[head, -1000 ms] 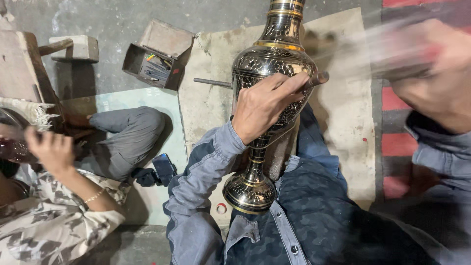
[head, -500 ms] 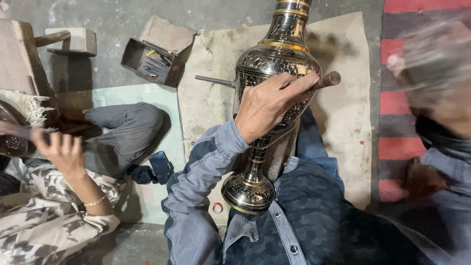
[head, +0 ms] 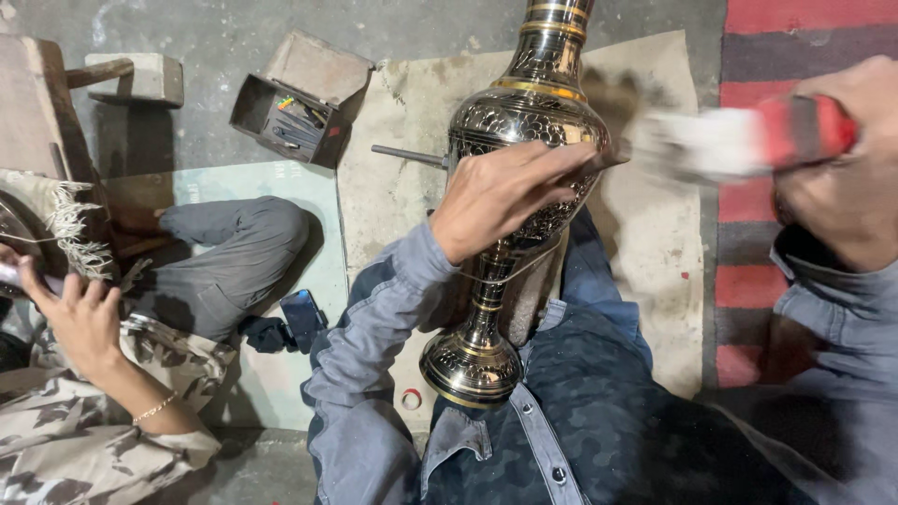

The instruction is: The person sits on the floor holding a large engraved brass vase between their legs, steadying a punch against its decorated surface with one hand and striking it with a hammer in the other, working the pattern around the vase body. Another worker beside them performs similar work on a brass item.

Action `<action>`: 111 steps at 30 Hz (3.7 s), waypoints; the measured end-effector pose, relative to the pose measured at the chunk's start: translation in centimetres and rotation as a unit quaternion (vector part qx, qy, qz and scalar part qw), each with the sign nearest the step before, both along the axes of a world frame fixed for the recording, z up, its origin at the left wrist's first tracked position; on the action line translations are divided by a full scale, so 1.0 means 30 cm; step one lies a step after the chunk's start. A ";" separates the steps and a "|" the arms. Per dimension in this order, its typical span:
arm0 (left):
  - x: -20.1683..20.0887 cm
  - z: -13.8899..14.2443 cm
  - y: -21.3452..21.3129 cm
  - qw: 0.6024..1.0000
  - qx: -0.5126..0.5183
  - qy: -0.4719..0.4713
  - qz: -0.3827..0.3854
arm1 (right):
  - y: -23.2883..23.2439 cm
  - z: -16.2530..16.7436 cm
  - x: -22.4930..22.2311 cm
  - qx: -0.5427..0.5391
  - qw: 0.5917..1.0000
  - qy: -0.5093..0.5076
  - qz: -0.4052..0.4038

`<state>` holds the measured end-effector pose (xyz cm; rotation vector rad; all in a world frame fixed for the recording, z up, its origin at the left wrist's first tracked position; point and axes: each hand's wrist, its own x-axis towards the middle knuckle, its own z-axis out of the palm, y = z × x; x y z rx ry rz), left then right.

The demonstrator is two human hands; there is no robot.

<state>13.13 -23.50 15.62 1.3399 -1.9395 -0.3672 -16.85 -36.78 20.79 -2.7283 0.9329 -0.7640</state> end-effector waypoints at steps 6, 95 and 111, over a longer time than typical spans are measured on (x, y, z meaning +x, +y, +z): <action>0.036 0.003 0.004 0.999 -0.013 -0.024 -0.035 | 0.029 -0.077 0.057 0.139 0.967 -0.214 0.020; 0.033 -0.023 -0.088 0.987 0.006 -0.091 -0.134 | 0.060 -0.130 -0.004 -0.146 0.988 -0.055 -0.020; 0.026 -0.010 -0.036 0.998 -0.014 0.022 -0.051 | -0.033 -0.022 0.039 0.131 0.976 -0.166 0.059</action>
